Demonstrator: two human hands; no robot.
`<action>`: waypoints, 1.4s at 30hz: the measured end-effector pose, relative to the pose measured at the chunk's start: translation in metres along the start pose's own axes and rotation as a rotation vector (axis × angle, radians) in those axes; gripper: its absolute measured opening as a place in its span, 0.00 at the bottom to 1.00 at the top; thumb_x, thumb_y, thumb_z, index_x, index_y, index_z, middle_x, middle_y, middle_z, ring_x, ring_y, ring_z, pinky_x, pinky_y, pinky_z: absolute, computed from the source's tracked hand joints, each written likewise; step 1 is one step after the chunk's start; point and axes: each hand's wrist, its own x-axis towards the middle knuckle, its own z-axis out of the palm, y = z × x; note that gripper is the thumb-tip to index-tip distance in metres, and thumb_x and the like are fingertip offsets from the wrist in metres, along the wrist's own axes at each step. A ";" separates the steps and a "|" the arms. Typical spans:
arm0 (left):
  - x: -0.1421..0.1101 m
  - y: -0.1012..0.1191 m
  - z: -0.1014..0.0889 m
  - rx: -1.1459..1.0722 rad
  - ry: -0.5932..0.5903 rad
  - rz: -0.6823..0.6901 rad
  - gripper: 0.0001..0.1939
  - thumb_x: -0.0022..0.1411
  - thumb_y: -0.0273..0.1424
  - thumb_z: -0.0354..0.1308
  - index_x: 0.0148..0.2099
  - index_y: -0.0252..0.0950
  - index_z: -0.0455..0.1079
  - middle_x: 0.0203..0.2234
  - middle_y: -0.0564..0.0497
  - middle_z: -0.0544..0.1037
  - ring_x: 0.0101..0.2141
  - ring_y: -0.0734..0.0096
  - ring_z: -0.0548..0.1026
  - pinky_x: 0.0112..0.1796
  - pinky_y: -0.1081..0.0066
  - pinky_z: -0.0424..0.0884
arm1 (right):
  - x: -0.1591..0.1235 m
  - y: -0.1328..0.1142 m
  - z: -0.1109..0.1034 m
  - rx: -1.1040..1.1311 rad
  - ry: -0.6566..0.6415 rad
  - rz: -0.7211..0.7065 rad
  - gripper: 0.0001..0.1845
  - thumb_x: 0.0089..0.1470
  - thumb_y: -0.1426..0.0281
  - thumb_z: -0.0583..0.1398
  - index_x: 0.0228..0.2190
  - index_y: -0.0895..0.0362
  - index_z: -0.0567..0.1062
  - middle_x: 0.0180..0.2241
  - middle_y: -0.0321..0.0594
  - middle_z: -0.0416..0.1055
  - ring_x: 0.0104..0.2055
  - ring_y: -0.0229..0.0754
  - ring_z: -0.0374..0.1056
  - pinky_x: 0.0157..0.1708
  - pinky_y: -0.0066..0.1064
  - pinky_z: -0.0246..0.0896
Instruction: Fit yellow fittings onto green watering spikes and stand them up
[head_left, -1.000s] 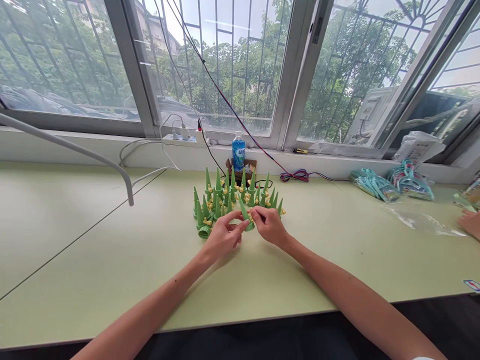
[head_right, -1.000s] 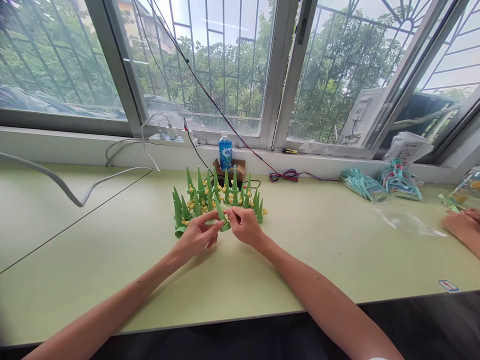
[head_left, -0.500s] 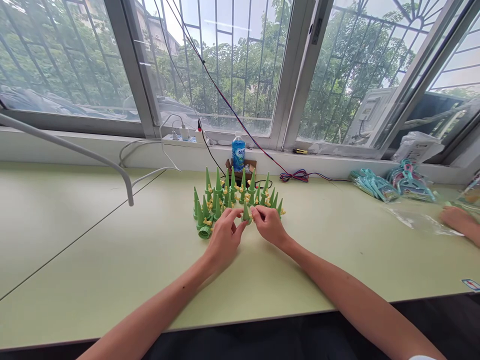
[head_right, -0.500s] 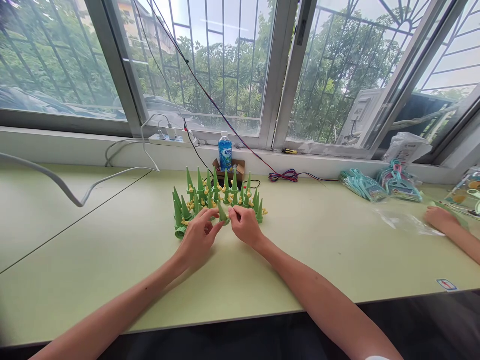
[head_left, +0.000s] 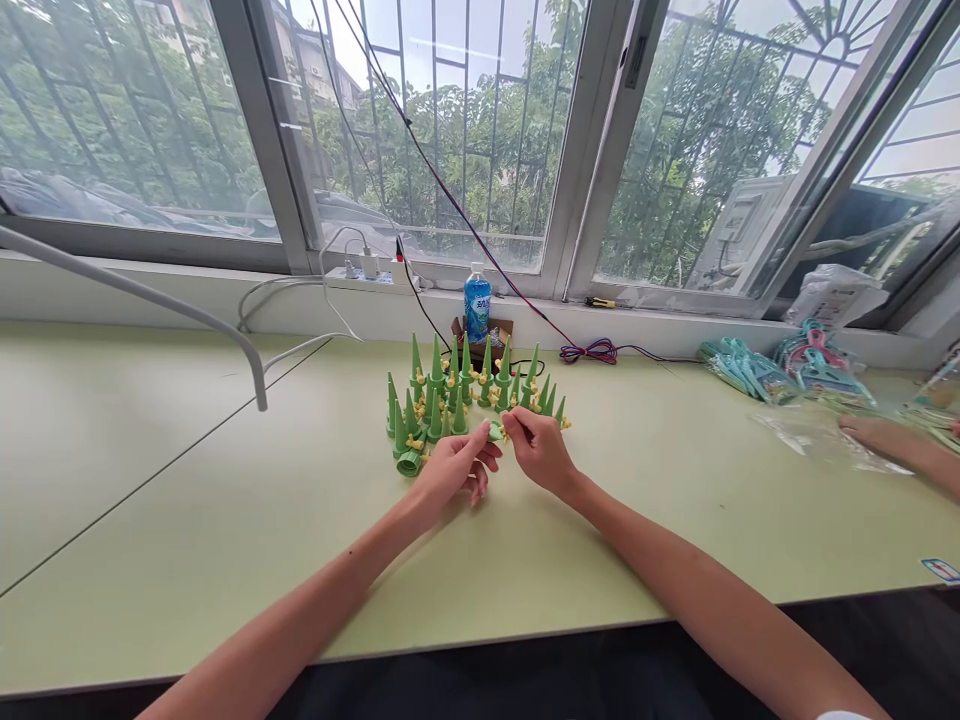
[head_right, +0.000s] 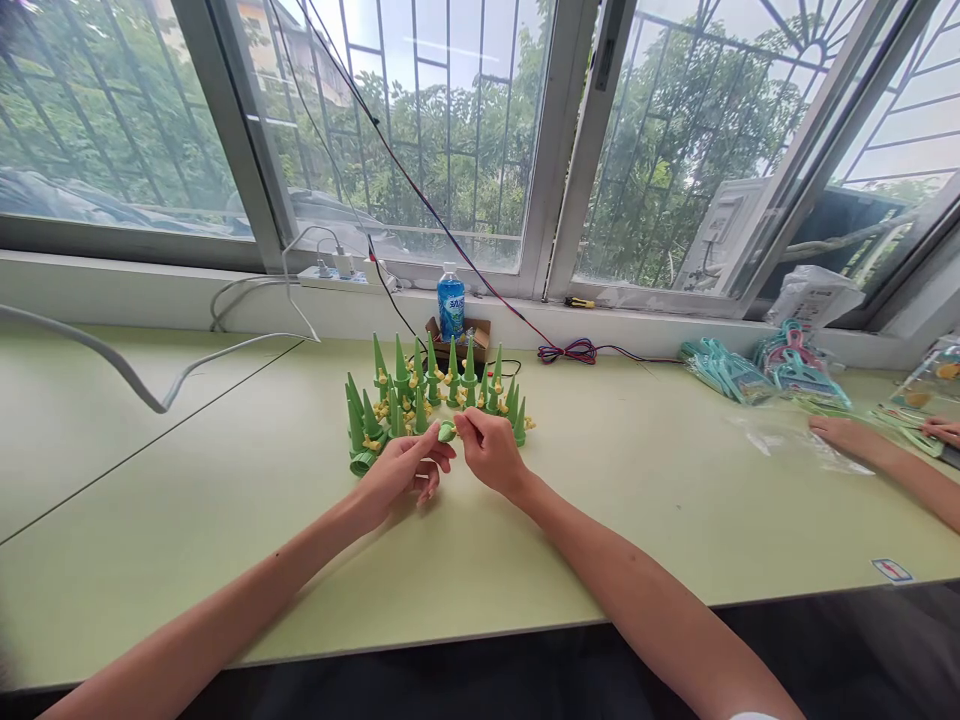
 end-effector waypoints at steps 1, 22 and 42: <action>0.000 0.000 0.000 -0.005 -0.003 -0.001 0.31 0.54 0.58 0.56 0.32 0.31 0.70 0.26 0.50 0.72 0.16 0.80 0.66 0.16 0.76 0.63 | 0.000 0.001 0.000 0.006 -0.003 -0.001 0.22 0.64 0.58 0.49 0.21 0.55 0.56 0.19 0.31 0.53 0.21 0.34 0.48 0.23 0.29 0.45; -0.006 -0.001 -0.003 0.321 0.073 0.298 0.16 0.59 0.44 0.59 0.39 0.36 0.66 0.21 0.57 0.69 0.15 0.81 0.63 0.18 0.77 0.60 | 0.001 0.003 0.002 0.288 -0.079 0.193 0.24 0.62 0.56 0.52 0.19 0.55 0.58 0.16 0.30 0.51 0.18 0.32 0.47 0.20 0.28 0.42; 0.000 -0.005 0.001 0.279 0.215 0.311 0.16 0.59 0.43 0.59 0.43 0.38 0.63 0.35 0.53 0.71 0.15 0.83 0.67 0.15 0.77 0.61 | -0.001 0.001 0.005 0.168 0.036 0.126 0.23 0.64 0.58 0.50 0.20 0.56 0.60 0.18 0.31 0.56 0.19 0.33 0.50 0.20 0.27 0.45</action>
